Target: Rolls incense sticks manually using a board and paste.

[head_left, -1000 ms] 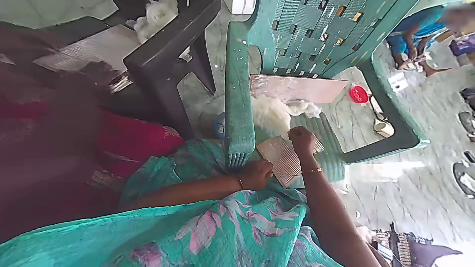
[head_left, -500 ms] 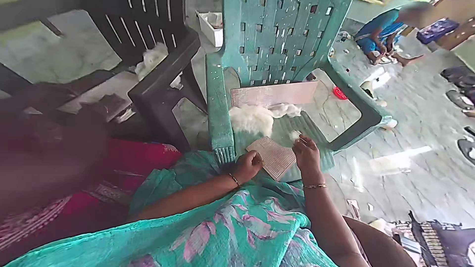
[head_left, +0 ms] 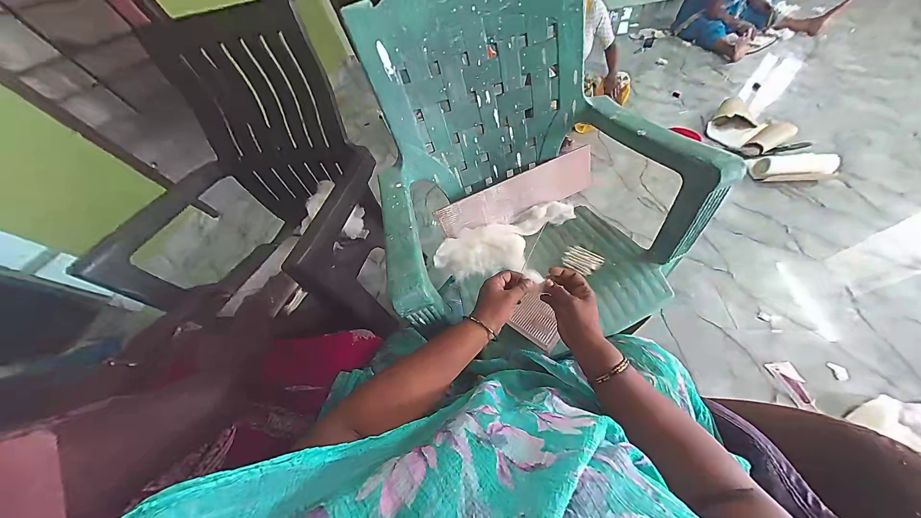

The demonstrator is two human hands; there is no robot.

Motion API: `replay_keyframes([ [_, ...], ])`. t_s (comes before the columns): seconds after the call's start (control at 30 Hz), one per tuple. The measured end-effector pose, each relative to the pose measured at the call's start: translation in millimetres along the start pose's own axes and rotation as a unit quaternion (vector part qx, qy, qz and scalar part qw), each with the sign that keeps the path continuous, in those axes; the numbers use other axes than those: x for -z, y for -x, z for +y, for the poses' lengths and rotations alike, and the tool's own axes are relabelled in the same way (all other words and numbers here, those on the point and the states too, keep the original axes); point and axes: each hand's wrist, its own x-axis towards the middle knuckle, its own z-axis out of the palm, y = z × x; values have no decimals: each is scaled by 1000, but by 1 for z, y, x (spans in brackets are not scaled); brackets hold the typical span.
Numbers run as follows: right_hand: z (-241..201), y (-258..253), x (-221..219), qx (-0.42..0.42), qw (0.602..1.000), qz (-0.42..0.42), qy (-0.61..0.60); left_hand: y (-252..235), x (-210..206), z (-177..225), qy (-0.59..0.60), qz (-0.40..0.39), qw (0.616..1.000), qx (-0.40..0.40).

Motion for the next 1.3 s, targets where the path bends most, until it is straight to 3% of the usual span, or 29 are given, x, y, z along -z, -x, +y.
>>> replay_keyframes([
  [0.17, 0, -15, 15, 13, 998, -53, 36, -17, -12, 7, -60, -14, 998, 28],
  [0.37, -5, -40, 26, -13, 993, 100, 63, -48, -22, 8, -113, 63, 990, 48],
  [0.57, -1, -52, 30, -9, 991, 107, 83, -97, -35, 0, -206, 147, 965, 68],
  [0.8, -8, -55, 42, -13, 991, 97, 90, -88, -55, 3, -54, 75, 994, 62],
  [1.0, -10, -53, 41, -40, 994, -16, 104, -72, -53, 8, -96, 36, 994, 43],
  [1.3, -4, -61, 45, 26, 975, 109, 193, -59, -34, 6, -50, 90, 993, 60],
])
